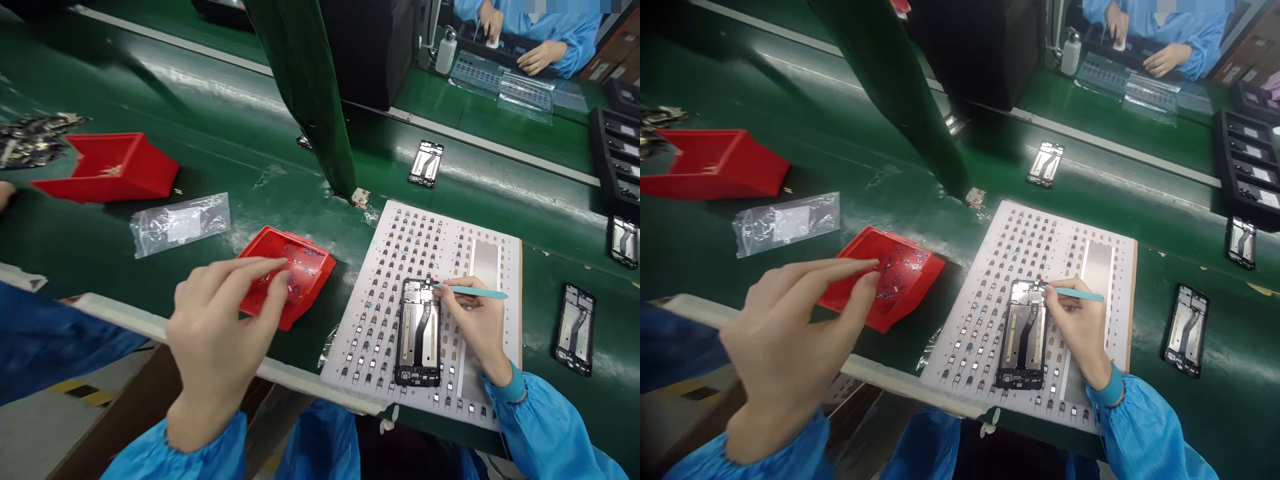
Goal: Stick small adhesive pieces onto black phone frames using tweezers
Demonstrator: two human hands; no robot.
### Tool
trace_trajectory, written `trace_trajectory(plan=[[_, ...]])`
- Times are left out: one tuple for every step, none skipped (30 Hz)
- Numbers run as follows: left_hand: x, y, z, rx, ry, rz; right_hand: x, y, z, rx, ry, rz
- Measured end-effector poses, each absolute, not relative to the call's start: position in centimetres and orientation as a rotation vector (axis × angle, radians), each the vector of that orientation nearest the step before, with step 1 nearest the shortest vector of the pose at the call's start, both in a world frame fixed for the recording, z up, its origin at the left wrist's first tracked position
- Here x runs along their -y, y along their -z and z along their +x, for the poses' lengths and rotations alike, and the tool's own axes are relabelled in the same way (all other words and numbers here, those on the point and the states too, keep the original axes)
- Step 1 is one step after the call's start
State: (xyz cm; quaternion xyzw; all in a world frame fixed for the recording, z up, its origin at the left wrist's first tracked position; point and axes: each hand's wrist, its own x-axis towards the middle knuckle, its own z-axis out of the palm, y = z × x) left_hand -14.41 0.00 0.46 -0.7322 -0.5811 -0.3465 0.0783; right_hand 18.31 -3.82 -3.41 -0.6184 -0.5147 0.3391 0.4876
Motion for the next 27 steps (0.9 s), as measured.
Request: trace_trajectory(plan=[[0.0, -0.5, -13.5, 1.607, 1.101, -2.262, 3.9, 3.4, 18.2, 1.270, -0.811, -1.510], [0.1, -0.5, -12.5, 1.495, 1.141, -2.367, 3.9, 3.3, 18.2, 1.285, -0.798, -1.517], [0.1, -0.4, -11.4, 1.411, 1.159, -2.496, 3.9, 3.3, 18.1, 1.296, -0.787, -1.526], [0.1, -0.1, -10.2, 1.346, 1.164, -2.631, 3.9, 3.2, 18.1, 1.303, -0.778, -1.536], [0.1, 0.2, -9.0, 1.304, 1.156, -2.758, 3.9, 3.1, 18.1, 1.306, -0.768, -1.545], [0.1, 0.6, -7.8, 1.269, 1.137, -2.864, 3.9, 3.1, 18.1, 1.307, -0.760, -1.554], [0.0, 1.1, -6.7, 1.235, 1.109, -2.949, 3.9, 3.0, 18.1, 1.306, -0.755, -1.562], [-0.2, 1.7, -5.7, 1.203, 1.073, -3.012, 3.8, 3.0, 18.0, 1.304, -0.754, -1.570], [-0.3, 2.2, -4.8, 1.175, 1.040, -3.052, 3.8, 2.9, 18.0, 1.301, -0.755, -1.577], [-0.5, 2.7, -4.1, 1.150, 1.004, -3.071, 3.8, 2.9, 18.0, 1.296, -0.759, -1.585], [-0.6, 3.2, -3.5, 1.129, 0.967, -3.075, 3.7, 2.8, 18.0, 1.290, -0.763, -1.592], [-0.8, 3.5, -3.1, 1.109, 0.926, -3.069, 3.7, 2.8, 18.0, 1.286, -0.771, -1.595], [-0.9, 3.8, -2.9, 1.090, 0.882, -3.057, 3.6, 2.7, 17.9, 1.284, -0.780, -1.595], [-1.0, 4.1, -2.7, 1.074, 0.838, -3.042, 3.6, 2.6, 17.9, 1.282, -0.789, -1.593], [-1.1, 4.2, -2.6, 1.058, 0.796, -3.025, 3.6, 2.6, 17.9, 1.281, -0.797, -1.589], [-1.1, 4.3, -2.5, 1.044, 0.756, -3.010, 3.6, 2.6, 17.9, 1.279, -0.805, -1.587], [-1.1, 4.4, -2.5, 1.032, 0.722, -2.993, 3.6, 2.6, 17.9, 1.275, -0.809, -1.587], [-1.0, 4.4, -2.4, 1.017, 0.691, -2.976, 3.6, 2.6, 17.9, 1.271, -0.808, -1.591], [-0.9, 4.4, -2.4, 1.003, 0.662, -2.959, 3.7, 2.6, 17.9, 1.266, -0.803, -1.595], [-0.8, 4.4, -2.3, 0.992, 0.634, -2.943, 3.7, 2.7, 17.9, 1.263, -0.800, -1.598], [-0.7, 4.4, -2.3, 0.987, 0.606, -2.930, 3.7, 2.8, 17.9, 1.261, -0.798, -1.599], [-0.5, 4.4, -2.2, 0.983, 0.582, -2.919, 3.7, 2.9, 17.9, 1.257, -0.799, -1.600], [-0.3, 4.3, -2.1, 0.983, 0.564, -2.905, 3.7, 3.0, 17.9, 1.247, -0.803, -1.602], [-0.2, 4.3, -2.0, 0.984, 0.546, -2.890, 3.7, 3.1, 17.9, 1.232, -0.811, -1.605], [0.0, 4.2, -1.9, 0.987, 0.527, -2.869, 3.7, 3.2, 17.8, 1.213, -0.823, -1.608], [0.2, 4.1, -1.8, 0.988, 0.503, -2.847, 3.7, 3.3, 17.8, 1.195, -0.838, -1.609], [0.4, 4.0, -1.7, 0.990, 0.476, -2.825, 3.7, 3.4, 17.8, 1.178, -0.857, -1.606]])
